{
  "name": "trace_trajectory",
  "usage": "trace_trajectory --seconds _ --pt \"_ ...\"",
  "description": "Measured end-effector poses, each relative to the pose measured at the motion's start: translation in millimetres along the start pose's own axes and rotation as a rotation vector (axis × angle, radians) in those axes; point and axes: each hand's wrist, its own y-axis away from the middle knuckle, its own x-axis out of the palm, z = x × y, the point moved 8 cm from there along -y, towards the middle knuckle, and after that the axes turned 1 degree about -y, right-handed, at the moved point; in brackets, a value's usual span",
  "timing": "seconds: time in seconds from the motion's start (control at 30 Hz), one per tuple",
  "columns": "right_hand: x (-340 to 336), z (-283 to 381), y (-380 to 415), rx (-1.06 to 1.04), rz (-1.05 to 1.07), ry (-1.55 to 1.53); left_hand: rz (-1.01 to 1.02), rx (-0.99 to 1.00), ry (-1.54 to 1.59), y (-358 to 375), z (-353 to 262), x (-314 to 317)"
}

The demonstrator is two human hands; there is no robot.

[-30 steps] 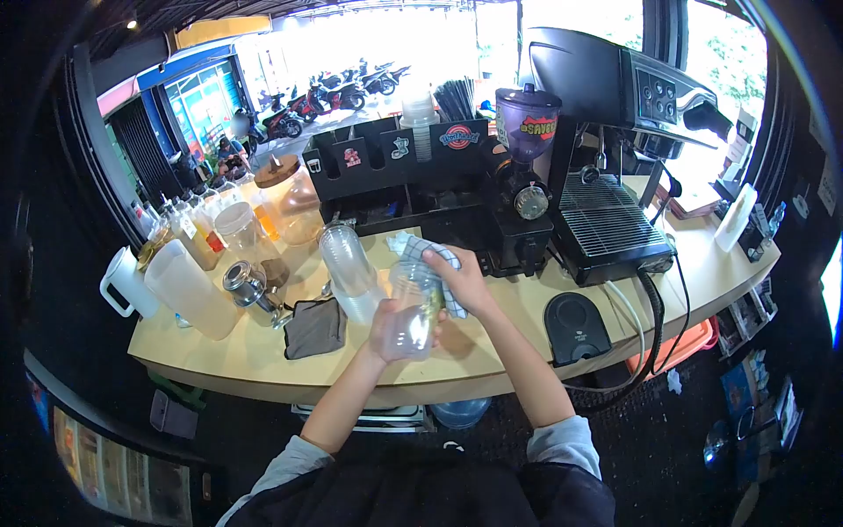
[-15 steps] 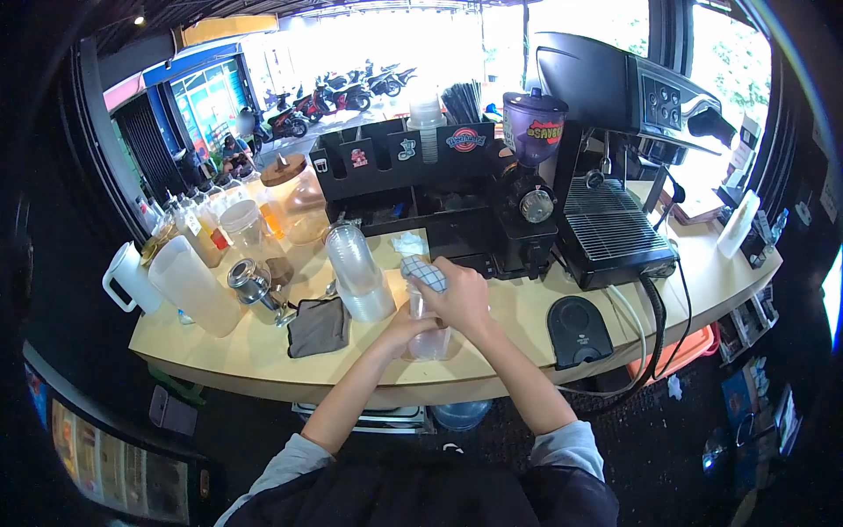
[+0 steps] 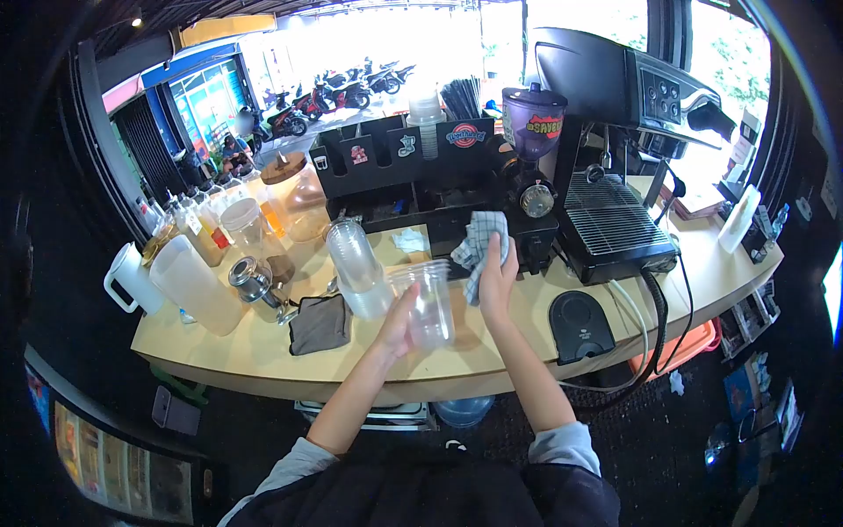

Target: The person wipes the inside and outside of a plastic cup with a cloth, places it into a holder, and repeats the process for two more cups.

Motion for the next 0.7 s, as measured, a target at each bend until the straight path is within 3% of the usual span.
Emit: trace_trajectory --seconds 0.03,0.1,0.13,0.2,0.23,0.27,0.3,0.33,0.37,0.43,0.47,0.5,0.57,0.6,0.63,0.7 --pt "-0.4 11.8 11.7 -0.061 0.005 0.078 0.005 0.006 0.001 -5.4 0.2 1.6" --pt "37.4 18.3 60.3 -0.6 0.271 0.558 -0.302 0.283 -0.209 -17.1 -10.6 -22.4" --pt "43.4 24.6 71.9 -0.602 0.271 0.563 -0.345 0.474 -0.268 -18.4 -1.6 -37.8" --pt "74.0 39.5 104.7 -0.872 0.412 1.223 -0.296 0.512 -0.282 -20.0 1.5 -33.3" --pt "73.2 38.6 100.5 -0.874 0.404 1.225 -0.249 0.561 -0.302 -17.7 -7.1 -24.9" --pt "56.7 27.8 78.0 -0.474 0.4 0.698 -0.223 0.382 -0.313 -15.8 -6.8 -18.4" --pt "44.1 3.6 61.4 -0.079 0.37 0.169 -0.221 0.38 -0.317 -17.1 -6.5 -21.4" --pt "30.9 -40.4 54.2 0.433 0.369 -0.001 -0.085 0.379 -0.195 -21.2 -1.3 -17.4" --pt "25.4 -44.9 54.4 0.435 0.363 0.001 0.051 0.376 -0.071 -22.9 1.8 -11.0" --pt "15.9 -47.1 56.4 0.434 0.326 0.054 0.079 0.397 -0.182 -27.5 -0.5 -11.7" --pt "18.3 -32.9 58.9 0.252 0.325 0.1 -0.049 0.467 -0.281 -28.4 -9.6 -22.6" --pt "20.5 -35.7 66.0 0.257 0.322 0.104 -0.181 0.529 -0.38 -26.4 -14.6 -32.6" --pt "33.3 1.3 80.3 -0.295 0.305 0.602 -0.171 0.572 -0.268 -19.2 -16.2 -22.6" --pt "39.2 13.4 88.9 -0.372 0.323 0.651 -0.161 0.619 -0.16 -13.2 -18.8 -16.8" --pt "38.2 12.6 85.8 -0.356 0.321 0.656 -0.166 0.604 -0.159 -11.2 -16.9 -11.5" --pt "36.6 9.4 71.7 -0.256 0.331 0.428 -0.117 0.729 -0.455 -3.7 -23.3 9.4"
